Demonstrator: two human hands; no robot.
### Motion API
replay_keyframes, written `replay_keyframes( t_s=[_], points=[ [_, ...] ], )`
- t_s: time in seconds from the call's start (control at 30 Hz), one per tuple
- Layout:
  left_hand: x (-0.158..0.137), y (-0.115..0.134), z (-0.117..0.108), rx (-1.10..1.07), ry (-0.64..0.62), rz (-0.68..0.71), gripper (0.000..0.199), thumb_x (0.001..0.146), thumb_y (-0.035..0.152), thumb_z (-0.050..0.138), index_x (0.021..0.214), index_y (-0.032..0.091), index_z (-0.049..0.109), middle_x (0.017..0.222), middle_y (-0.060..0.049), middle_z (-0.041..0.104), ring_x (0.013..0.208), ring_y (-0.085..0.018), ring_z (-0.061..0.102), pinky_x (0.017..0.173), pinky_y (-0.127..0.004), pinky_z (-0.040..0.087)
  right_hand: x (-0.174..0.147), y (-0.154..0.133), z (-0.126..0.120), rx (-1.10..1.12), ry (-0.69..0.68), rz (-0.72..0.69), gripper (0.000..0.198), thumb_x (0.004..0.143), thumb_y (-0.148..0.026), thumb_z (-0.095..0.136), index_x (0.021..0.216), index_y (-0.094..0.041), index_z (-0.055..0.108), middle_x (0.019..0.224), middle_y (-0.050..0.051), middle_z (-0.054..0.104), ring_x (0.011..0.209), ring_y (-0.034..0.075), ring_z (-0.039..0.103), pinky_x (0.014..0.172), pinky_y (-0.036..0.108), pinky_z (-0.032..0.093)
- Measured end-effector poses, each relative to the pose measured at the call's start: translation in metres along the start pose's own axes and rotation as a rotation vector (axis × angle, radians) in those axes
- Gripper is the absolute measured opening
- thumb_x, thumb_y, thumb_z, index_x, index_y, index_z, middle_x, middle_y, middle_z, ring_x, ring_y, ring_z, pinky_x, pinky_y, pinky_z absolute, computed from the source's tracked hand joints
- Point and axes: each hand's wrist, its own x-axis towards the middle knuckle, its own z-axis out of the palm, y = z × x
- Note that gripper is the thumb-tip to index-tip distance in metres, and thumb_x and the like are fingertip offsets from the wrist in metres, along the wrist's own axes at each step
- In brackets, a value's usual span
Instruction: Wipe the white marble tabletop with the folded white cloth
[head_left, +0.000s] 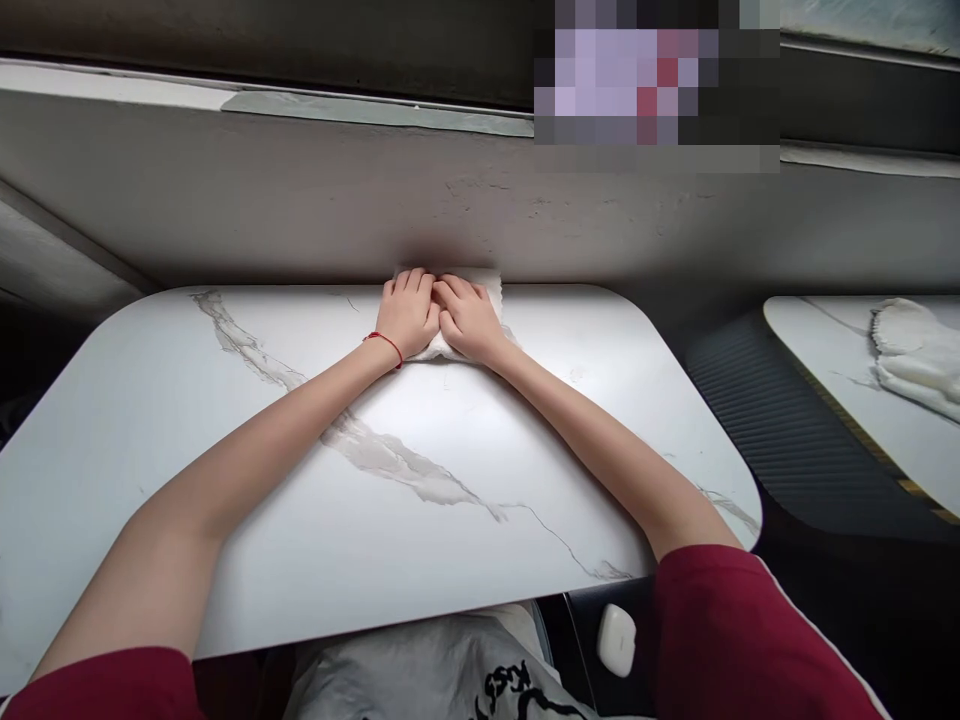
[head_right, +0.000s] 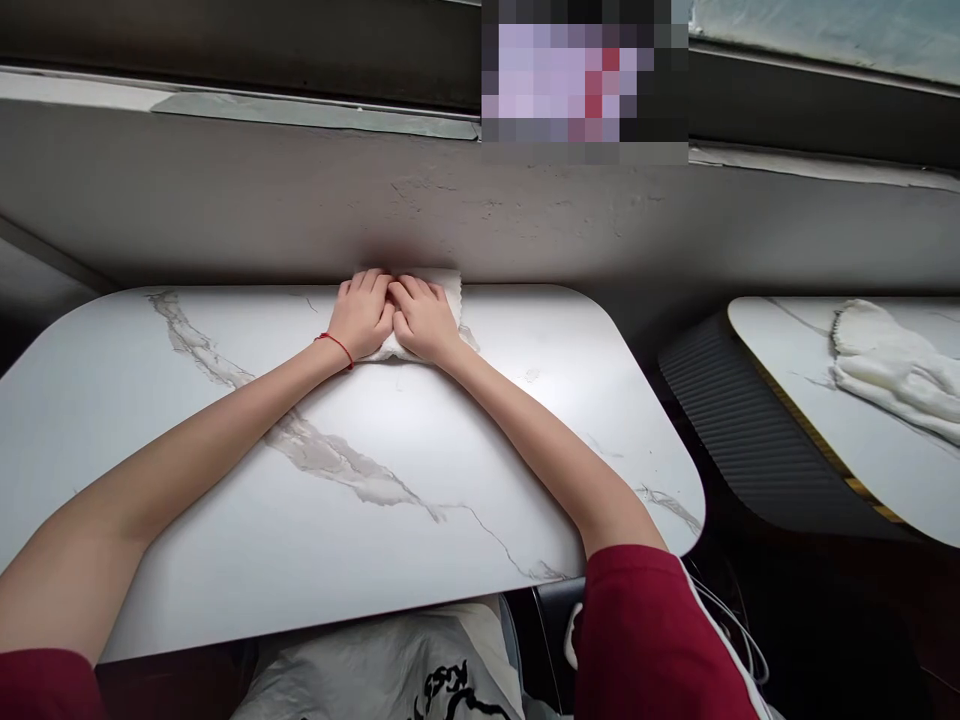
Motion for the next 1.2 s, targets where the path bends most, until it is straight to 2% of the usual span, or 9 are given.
replay_keyframes(
  t_s=[0.3, 0.47, 0.9, 1.07, 1.2],
  points=[
    [-0.003, -0.002, 0.002, -0.014, 0.020, 0.017, 0.037, 0.092, 0.017, 0.039, 0.123, 0.012, 0.059, 0.134, -0.017, 0.060, 0.126, -0.033, 0.052, 0.107, -0.047, 0.039, -0.002, -0.003, -0.004, -0.043, -0.051, -0.004, 0.045, 0.088, -0.013, 0.035, 0.126, -0.014, 0.058, 0.141, 0.016, 0.055, 0.131, 0.029, 0.048, 0.114, 0.044, 0.032],
    [-0.004, -0.001, 0.000, -0.015, 0.010, 0.014, 0.039, 0.093, 0.018, 0.038, 0.125, 0.009, 0.058, 0.137, -0.018, 0.059, 0.127, -0.033, 0.051, 0.109, -0.046, 0.036, -0.003, 0.001, -0.002, -0.001, -0.009, -0.029, 0.044, 0.088, -0.016, 0.036, 0.125, -0.015, 0.060, 0.139, 0.015, 0.059, 0.130, 0.029, 0.050, 0.113, 0.045, 0.034],
    [-0.008, -0.001, 0.000, -0.007, -0.001, 0.053, 0.045, 0.094, 0.022, 0.036, 0.130, 0.006, 0.057, 0.142, -0.022, 0.055, 0.130, -0.036, 0.049, 0.109, -0.050, 0.035, -0.011, 0.001, -0.005, -0.026, -0.045, -0.054, 0.052, 0.090, -0.017, 0.033, 0.136, -0.010, 0.057, 0.148, 0.017, 0.054, 0.142, 0.027, 0.043, 0.119, 0.045, 0.030],
    [-0.016, 0.005, 0.002, 0.005, -0.003, 0.119, 0.048, 0.095, 0.024, 0.034, 0.133, 0.005, 0.056, 0.147, -0.022, 0.053, 0.135, -0.035, 0.047, 0.111, -0.050, 0.034, -0.026, -0.001, -0.008, -0.067, -0.064, -0.041, 0.053, 0.093, -0.020, 0.032, 0.140, -0.008, 0.054, 0.153, 0.018, 0.050, 0.146, 0.029, 0.039, 0.121, 0.048, 0.028],
    [-0.031, 0.025, 0.001, 0.024, -0.039, 0.168, 0.054, 0.096, 0.024, 0.031, 0.139, -0.001, 0.052, 0.151, -0.024, 0.049, 0.141, -0.035, 0.043, 0.114, -0.049, 0.032, -0.056, -0.001, -0.018, -0.067, -0.046, -0.027, 0.053, 0.094, -0.023, 0.033, 0.141, -0.009, 0.053, 0.155, 0.018, 0.048, 0.147, 0.030, 0.038, 0.120, 0.051, 0.029]
  ],
)
